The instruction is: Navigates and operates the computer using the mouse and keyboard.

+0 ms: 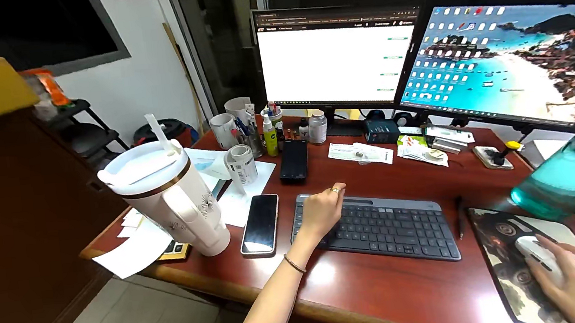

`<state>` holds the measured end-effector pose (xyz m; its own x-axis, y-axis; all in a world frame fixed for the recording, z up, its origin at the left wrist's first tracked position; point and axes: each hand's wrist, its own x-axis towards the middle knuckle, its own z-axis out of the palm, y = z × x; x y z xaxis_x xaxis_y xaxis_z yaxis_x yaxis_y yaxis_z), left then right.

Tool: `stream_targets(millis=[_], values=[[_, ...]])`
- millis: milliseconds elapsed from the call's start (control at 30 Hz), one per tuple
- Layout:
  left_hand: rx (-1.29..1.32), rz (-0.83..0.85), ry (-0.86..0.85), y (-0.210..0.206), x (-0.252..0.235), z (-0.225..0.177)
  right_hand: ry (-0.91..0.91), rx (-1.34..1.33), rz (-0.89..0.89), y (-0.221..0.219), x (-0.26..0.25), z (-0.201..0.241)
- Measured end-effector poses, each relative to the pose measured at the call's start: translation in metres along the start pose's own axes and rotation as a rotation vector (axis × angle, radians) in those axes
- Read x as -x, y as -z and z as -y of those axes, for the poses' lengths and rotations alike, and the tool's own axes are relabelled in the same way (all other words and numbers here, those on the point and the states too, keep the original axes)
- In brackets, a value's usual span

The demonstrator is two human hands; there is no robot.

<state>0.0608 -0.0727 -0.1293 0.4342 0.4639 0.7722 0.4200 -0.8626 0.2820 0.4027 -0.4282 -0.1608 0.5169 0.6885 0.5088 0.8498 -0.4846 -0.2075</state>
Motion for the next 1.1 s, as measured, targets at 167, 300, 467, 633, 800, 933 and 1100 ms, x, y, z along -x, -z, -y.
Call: stream_targets(millis=[167,300,467,633,800,933,1100], values=[[-0.006,-0.045,-0.016,0.0002,-0.0004,0.0025,0.007,-0.006,-0.01,-0.0034,0.0004,-0.0008],[-0.009,-0.05,-0.018,0.0022,-0.0009,0.004,-0.014,0.002,-0.004,-0.0022,0.0011,0.0026],[-0.005,-0.047,-0.002,0.0043,-0.0018,0.0058,-0.004,0.005,0.007,-0.0034,0.0016,0.0025],[0.004,-0.029,0.012,0.006,-0.0017,0.0062,-0.023,-0.018,0.011,-0.0035,0.0014,0.002],[0.014,-0.023,0.014,0.0064,-0.0022,0.0056,-0.021,-0.011,0.002,-0.0053,0.0014,0.0009],[0.016,-0.014,0.023,0.0068,-0.0023,0.0052,-0.007,-0.017,0.008,-0.005,0.0012,0.0004],[0.012,-0.027,0.014,0.0068,-0.0024,0.0049,-0.005,-0.015,0.001,-0.0044,0.0006,0.0003]])
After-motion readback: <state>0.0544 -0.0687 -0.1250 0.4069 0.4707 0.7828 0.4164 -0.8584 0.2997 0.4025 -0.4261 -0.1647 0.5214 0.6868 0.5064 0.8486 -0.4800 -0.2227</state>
